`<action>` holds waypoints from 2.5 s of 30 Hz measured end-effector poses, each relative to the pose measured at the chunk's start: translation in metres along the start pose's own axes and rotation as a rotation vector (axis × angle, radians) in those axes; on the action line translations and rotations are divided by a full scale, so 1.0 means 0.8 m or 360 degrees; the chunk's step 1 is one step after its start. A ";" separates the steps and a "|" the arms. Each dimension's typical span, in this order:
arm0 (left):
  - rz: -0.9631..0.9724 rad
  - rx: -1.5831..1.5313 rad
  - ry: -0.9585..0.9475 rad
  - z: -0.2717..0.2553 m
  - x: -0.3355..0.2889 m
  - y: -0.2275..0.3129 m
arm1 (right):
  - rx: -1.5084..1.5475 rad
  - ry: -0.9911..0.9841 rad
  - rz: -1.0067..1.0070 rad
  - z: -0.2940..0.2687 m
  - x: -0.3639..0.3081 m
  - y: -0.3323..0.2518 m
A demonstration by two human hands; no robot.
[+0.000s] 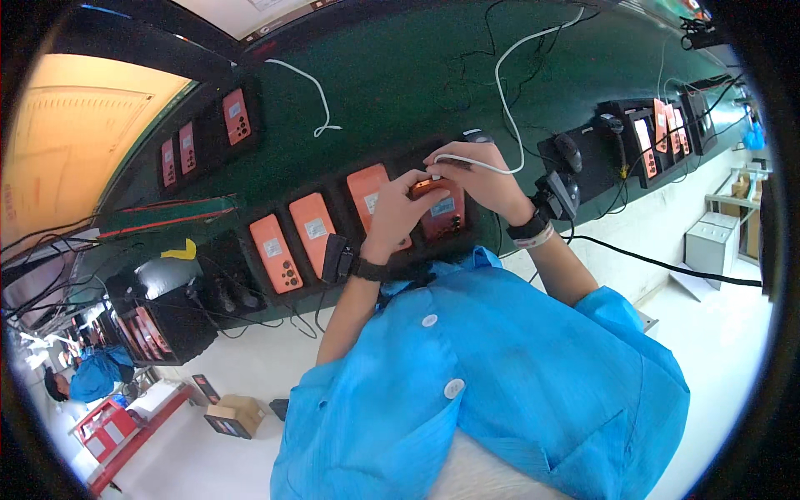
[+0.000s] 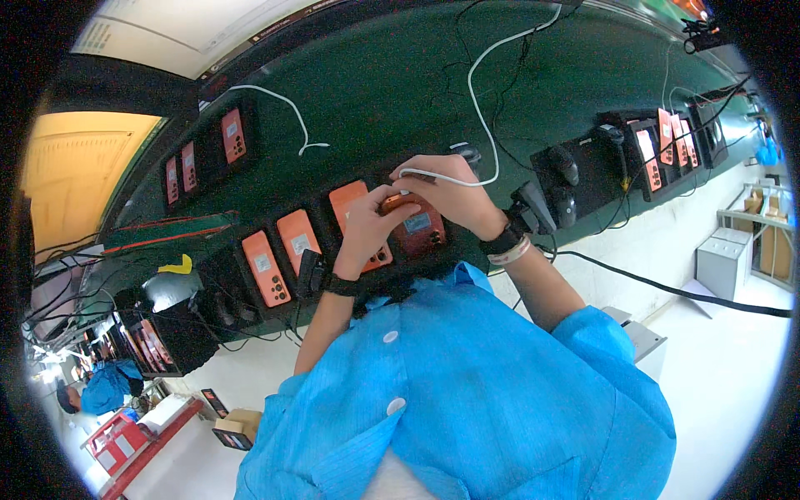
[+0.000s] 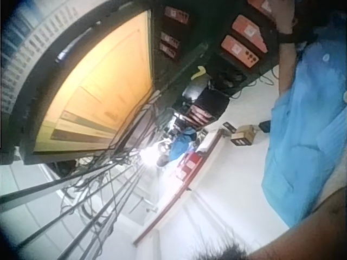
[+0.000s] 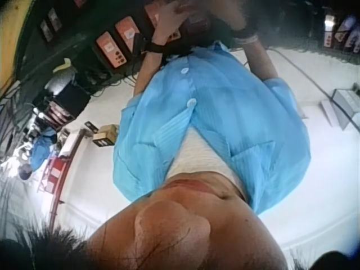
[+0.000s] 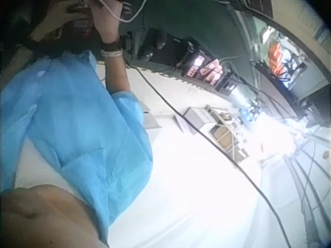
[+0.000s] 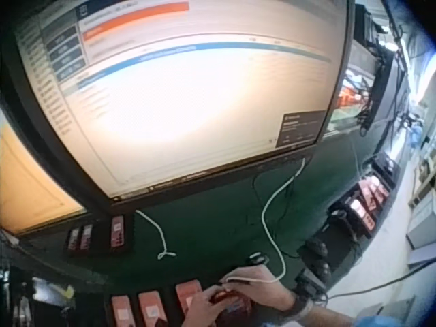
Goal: Scanning barcodes and connecting power/data cables to handheld mobile devices at a quality control testing station.
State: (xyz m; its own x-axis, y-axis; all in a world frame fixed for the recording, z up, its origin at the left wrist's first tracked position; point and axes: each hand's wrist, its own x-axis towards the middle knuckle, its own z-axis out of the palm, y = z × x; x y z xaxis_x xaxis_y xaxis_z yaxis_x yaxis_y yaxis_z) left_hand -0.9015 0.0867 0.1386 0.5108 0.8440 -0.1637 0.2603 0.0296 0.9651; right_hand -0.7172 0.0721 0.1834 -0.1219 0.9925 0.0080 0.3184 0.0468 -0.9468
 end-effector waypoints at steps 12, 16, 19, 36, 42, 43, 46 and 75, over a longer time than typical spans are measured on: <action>0.0023 -0.0216 0.0281 -0.037 -0.037 -0.039 | -0.0034 -0.0106 0.0023 0.018 0.017 0.040; -0.0063 0.0055 0.0878 -0.129 -0.112 -0.095 | -0.0436 0.0180 0.0031 0.036 0.049 0.095; -0.0229 0.0207 0.1454 -0.198 -0.179 -0.138 | -0.1015 0.0031 0.0062 0.087 0.073 0.068; -0.0976 -0.0438 0.1040 -0.332 -0.203 -0.287 | -0.0785 -0.0370 -0.0341 0.348 0.145 0.006; -0.0547 0.0048 0.1269 -0.321 -0.246 -0.280 | -0.0982 -0.0197 -0.0655 0.409 0.097 0.002; -0.0541 0.0052 0.1248 -0.316 -0.257 -0.261 | -0.1014 -0.0239 -0.0587 0.409 0.096 0.005; -0.0848 -0.0314 0.1193 -0.302 -0.295 -0.198 | -0.1093 -0.0233 -0.0603 0.408 0.095 0.010; -0.0648 0.0156 0.0875 -0.257 -0.293 -0.143 | -0.0938 -0.0005 -0.0543 0.415 0.073 0.004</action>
State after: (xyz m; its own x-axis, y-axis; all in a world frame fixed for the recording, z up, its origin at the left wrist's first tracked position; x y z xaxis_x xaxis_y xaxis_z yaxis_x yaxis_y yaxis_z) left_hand -1.2198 -0.0045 0.1091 -0.1259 0.9257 -0.3568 0.4293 0.3751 0.8216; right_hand -1.0357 0.0930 0.0737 -0.3088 0.9110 0.2735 0.7206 0.4118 -0.5578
